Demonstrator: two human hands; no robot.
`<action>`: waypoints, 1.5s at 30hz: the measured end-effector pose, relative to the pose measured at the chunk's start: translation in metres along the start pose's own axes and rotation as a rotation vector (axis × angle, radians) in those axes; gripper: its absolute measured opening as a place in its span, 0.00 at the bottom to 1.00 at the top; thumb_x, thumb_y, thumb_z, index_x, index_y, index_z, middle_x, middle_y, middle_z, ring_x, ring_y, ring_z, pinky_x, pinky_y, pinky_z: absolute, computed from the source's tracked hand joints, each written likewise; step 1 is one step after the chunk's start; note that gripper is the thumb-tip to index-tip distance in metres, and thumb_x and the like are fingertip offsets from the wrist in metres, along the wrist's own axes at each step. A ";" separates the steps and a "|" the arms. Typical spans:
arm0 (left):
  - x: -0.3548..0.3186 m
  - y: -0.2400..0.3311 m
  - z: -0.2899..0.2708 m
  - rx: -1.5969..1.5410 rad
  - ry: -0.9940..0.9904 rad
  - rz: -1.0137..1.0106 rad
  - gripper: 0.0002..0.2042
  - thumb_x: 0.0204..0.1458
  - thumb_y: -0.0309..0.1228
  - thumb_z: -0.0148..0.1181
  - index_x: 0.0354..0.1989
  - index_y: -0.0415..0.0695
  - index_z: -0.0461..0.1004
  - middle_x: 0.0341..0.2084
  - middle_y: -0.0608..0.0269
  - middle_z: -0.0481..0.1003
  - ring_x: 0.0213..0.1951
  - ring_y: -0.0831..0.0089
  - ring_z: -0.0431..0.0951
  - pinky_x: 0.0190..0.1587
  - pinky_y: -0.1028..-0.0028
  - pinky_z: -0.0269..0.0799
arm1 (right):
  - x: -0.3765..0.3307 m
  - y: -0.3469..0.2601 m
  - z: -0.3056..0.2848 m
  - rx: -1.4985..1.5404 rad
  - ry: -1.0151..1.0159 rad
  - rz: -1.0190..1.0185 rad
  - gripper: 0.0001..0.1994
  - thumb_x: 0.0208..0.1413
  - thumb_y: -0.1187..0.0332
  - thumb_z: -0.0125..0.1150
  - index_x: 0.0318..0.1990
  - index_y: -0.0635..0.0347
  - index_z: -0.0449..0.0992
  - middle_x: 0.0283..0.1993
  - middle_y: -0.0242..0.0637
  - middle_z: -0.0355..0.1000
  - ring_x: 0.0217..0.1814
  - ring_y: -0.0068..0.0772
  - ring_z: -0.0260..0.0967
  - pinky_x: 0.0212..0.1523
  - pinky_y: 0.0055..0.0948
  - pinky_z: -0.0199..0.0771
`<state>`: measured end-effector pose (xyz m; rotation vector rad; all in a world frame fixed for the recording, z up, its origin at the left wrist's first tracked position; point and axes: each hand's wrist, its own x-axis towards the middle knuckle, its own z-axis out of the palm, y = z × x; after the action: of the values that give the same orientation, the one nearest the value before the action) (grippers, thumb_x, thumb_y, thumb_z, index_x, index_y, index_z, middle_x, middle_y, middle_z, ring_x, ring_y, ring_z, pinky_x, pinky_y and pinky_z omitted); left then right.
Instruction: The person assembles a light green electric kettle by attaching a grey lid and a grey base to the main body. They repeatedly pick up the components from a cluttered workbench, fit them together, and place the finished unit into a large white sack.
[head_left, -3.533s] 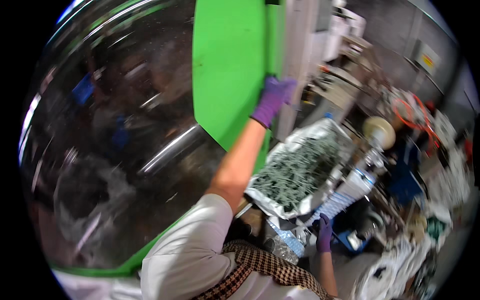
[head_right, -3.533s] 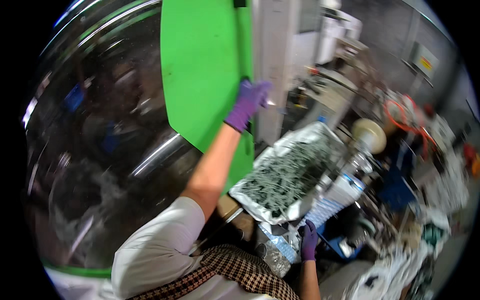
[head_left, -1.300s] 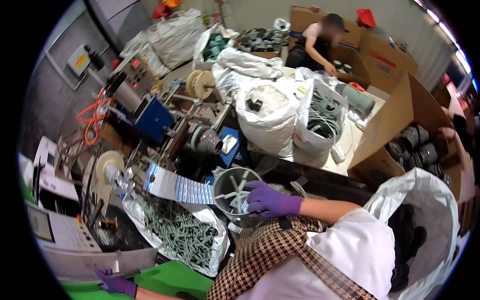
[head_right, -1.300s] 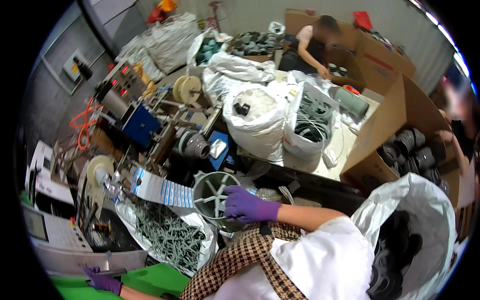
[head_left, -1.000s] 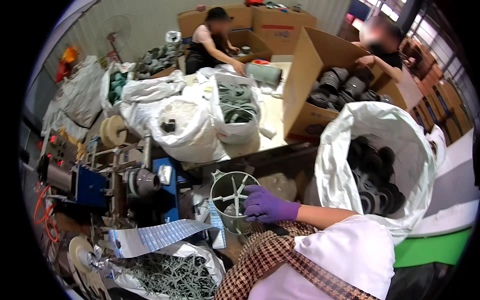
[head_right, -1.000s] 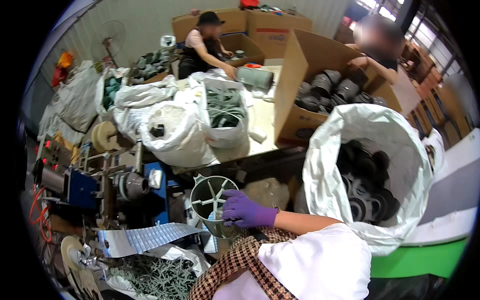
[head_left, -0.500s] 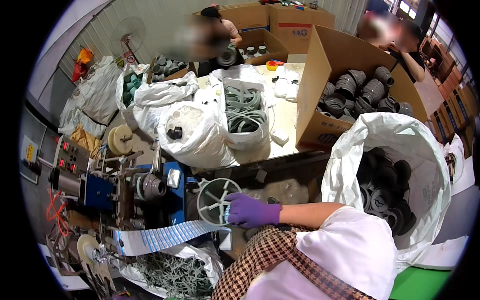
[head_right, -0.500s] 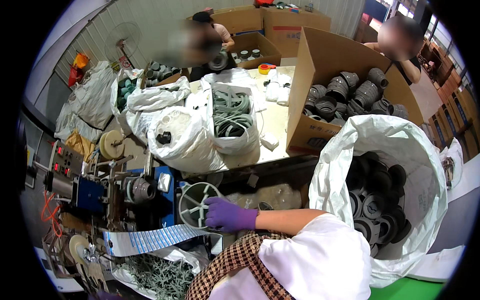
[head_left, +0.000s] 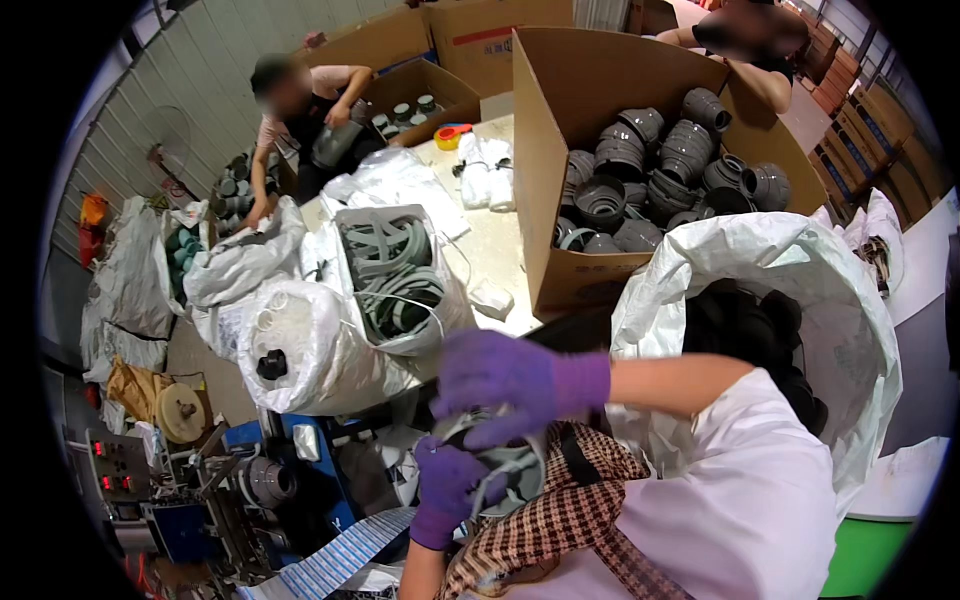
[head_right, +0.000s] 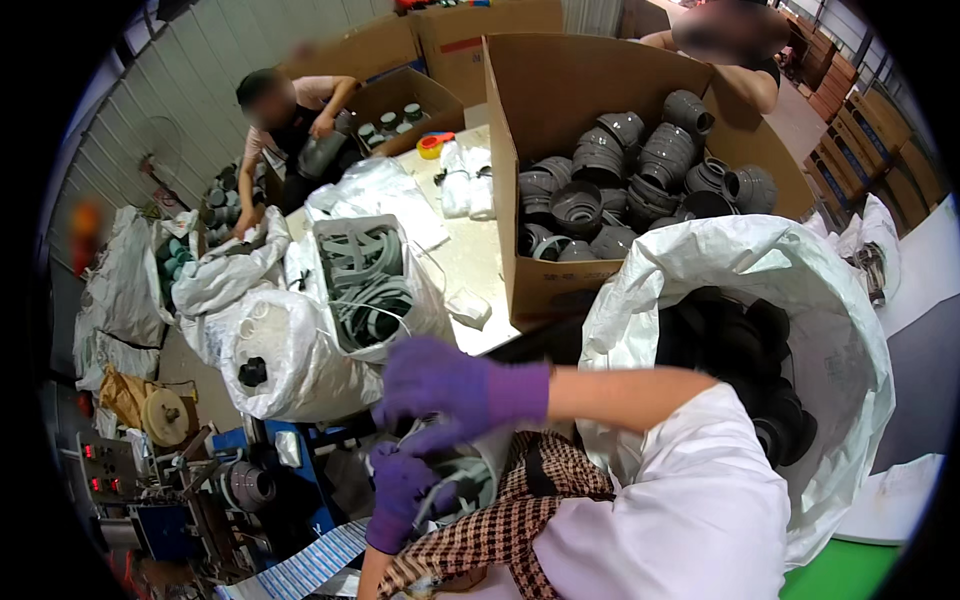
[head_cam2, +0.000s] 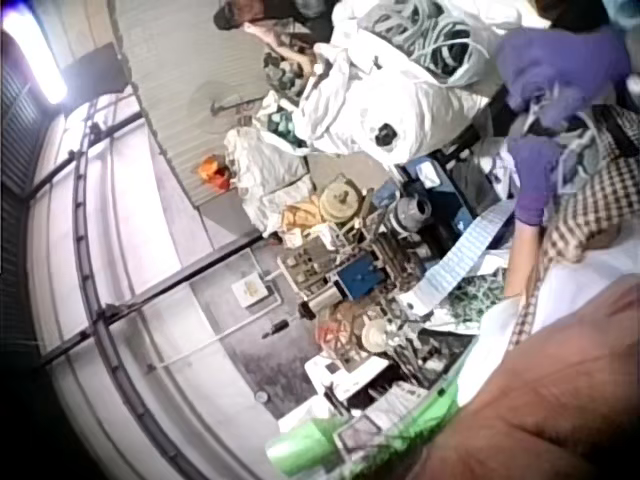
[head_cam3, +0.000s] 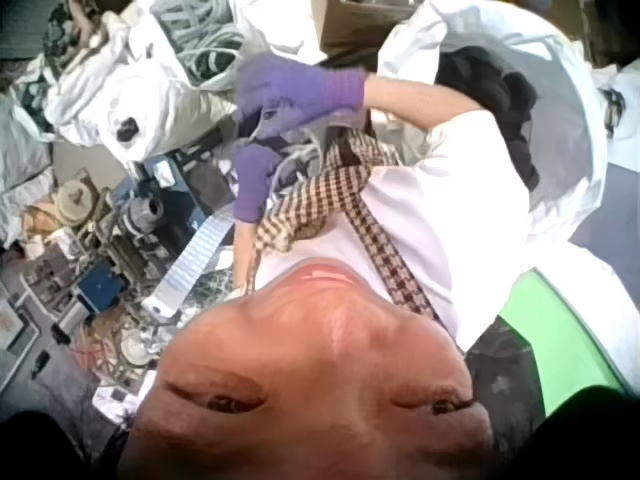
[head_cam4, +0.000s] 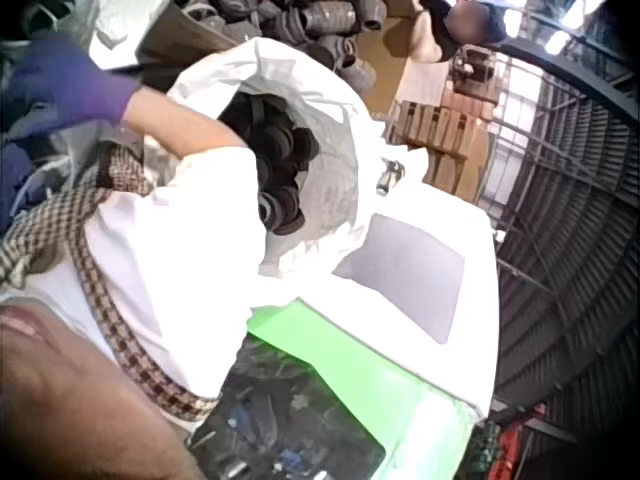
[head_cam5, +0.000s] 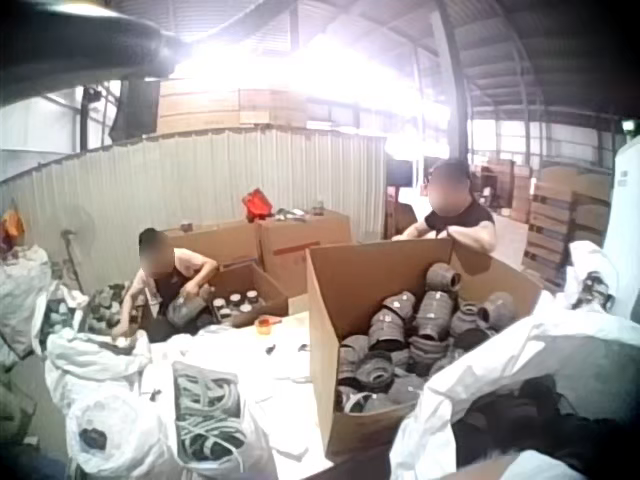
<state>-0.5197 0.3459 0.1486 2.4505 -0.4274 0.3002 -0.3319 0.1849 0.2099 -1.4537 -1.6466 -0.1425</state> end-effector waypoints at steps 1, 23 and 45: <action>0.015 0.010 -0.001 -0.020 -0.093 0.119 0.12 0.46 0.45 0.65 0.21 0.52 0.76 0.21 0.68 0.71 0.29 0.66 0.71 0.45 0.58 0.59 | -0.016 0.018 -0.001 0.017 -0.088 0.054 0.21 0.59 0.51 0.59 0.55 0.49 0.76 0.46 0.43 0.74 0.51 0.41 0.70 0.55 0.42 0.69; -0.389 0.170 -0.220 1.313 1.082 -0.959 0.21 0.62 0.31 0.50 0.62 0.40 0.60 0.52 0.47 0.70 0.50 0.53 0.73 0.53 0.56 0.70 | -0.126 0.091 0.041 -0.463 0.401 0.619 0.10 0.57 0.71 0.57 0.46 0.60 0.76 0.40 0.35 0.77 0.38 0.32 0.74 0.43 0.32 0.75; -0.221 -0.042 0.057 -0.185 0.572 -0.909 0.12 0.58 0.28 0.55 0.48 0.39 0.76 0.46 0.52 0.77 0.51 0.59 0.76 0.57 0.66 0.68 | -0.094 -0.028 0.127 0.204 -0.074 1.006 0.46 0.42 0.55 0.78 0.69 0.60 0.60 0.65 0.46 0.67 0.65 0.41 0.68 0.62 0.34 0.68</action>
<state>-0.7012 0.3926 0.0123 1.9996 0.8393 0.4979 -0.4334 0.1852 0.0856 -1.9504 -0.7869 0.6256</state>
